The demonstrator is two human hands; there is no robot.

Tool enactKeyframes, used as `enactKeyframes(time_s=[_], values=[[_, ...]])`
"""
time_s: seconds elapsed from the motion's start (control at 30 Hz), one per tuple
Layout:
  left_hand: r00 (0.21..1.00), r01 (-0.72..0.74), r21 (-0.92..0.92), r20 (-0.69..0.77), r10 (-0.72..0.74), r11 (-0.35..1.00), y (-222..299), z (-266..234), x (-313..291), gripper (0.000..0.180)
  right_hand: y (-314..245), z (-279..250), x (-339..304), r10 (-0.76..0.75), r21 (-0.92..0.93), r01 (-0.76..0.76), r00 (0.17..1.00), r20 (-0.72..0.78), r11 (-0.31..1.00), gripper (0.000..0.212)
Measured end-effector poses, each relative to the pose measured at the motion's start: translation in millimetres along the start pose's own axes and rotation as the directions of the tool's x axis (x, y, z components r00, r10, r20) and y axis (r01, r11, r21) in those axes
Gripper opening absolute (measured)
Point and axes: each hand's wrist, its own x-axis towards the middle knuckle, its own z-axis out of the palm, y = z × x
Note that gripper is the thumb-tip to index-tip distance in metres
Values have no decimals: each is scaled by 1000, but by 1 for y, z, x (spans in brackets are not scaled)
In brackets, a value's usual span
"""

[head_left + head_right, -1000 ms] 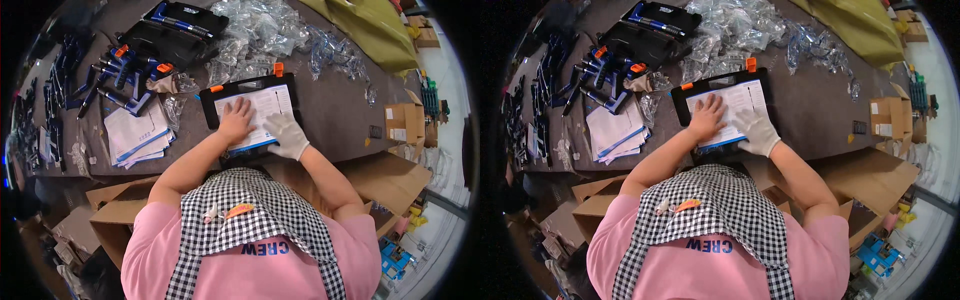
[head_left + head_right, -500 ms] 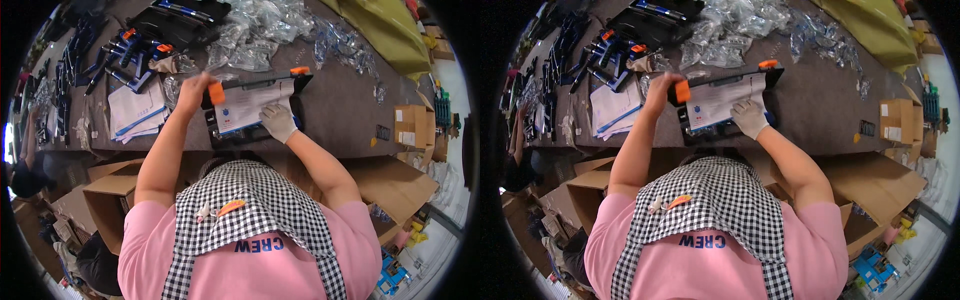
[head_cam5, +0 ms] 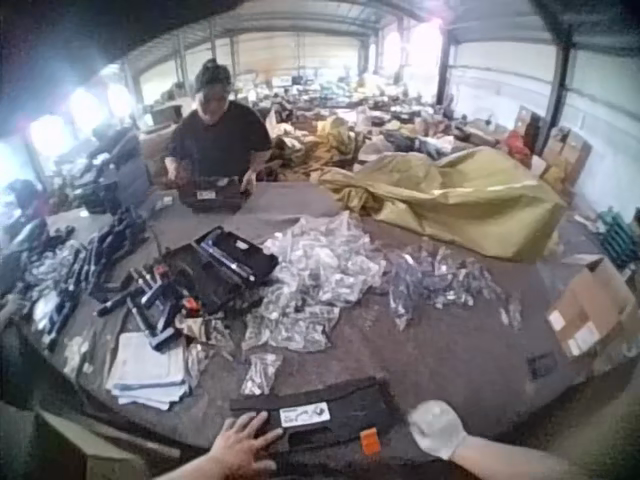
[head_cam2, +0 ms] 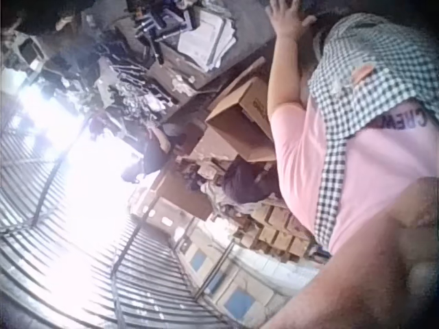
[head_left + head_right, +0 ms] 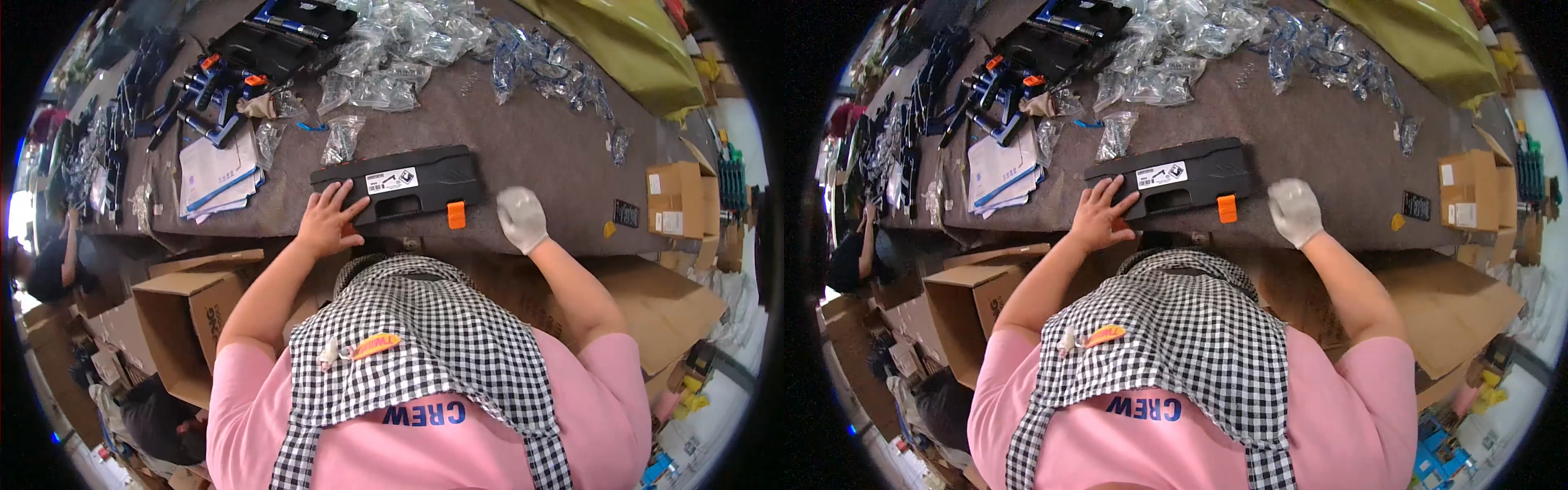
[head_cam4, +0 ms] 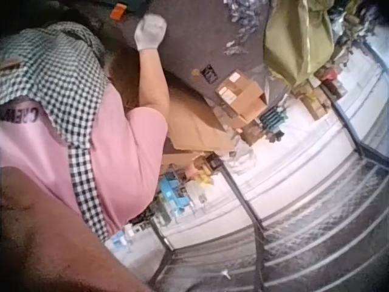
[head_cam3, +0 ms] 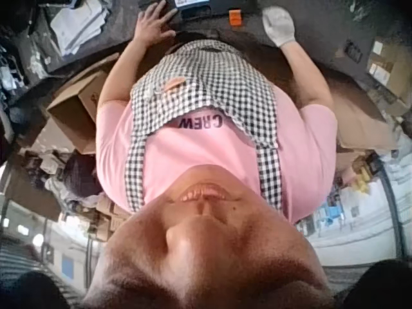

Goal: Packing handheld tools, user manuals, and components into plastic carrying cases and then into cardboard boxes on an assembly line.

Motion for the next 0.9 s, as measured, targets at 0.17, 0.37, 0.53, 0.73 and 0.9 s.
enactKeyframes(time_s=[0.17, 0.37, 0.53, 0.73, 0.9], values=[[998, 12, 112, 53, -18, 994, 6, -11, 11, 113, -90, -51, 59, -81, -244, 144, 965, 251, 959, 107], [988, 30, 142, 144, -50, 989, 6, -15, 14, 112, -59, 15, 75, -228, -276, 219, 974, -2, 936, 69], [996, 38, 199, 69, -53, 979, 4, 11, 10, 95, -60, 19, 71, -262, -226, 232, 958, -114, 946, 63], [990, 124, 221, 35, -135, 967, 20, 15, 14, 90, -59, 17, 65, -256, -200, 220, 951, -172, 955, 77], [922, 28, 24, -388, -16, 999, 74, 41, 24, 82, -52, 12, 61, -233, -153, 209, 960, -157, 966, 82]])
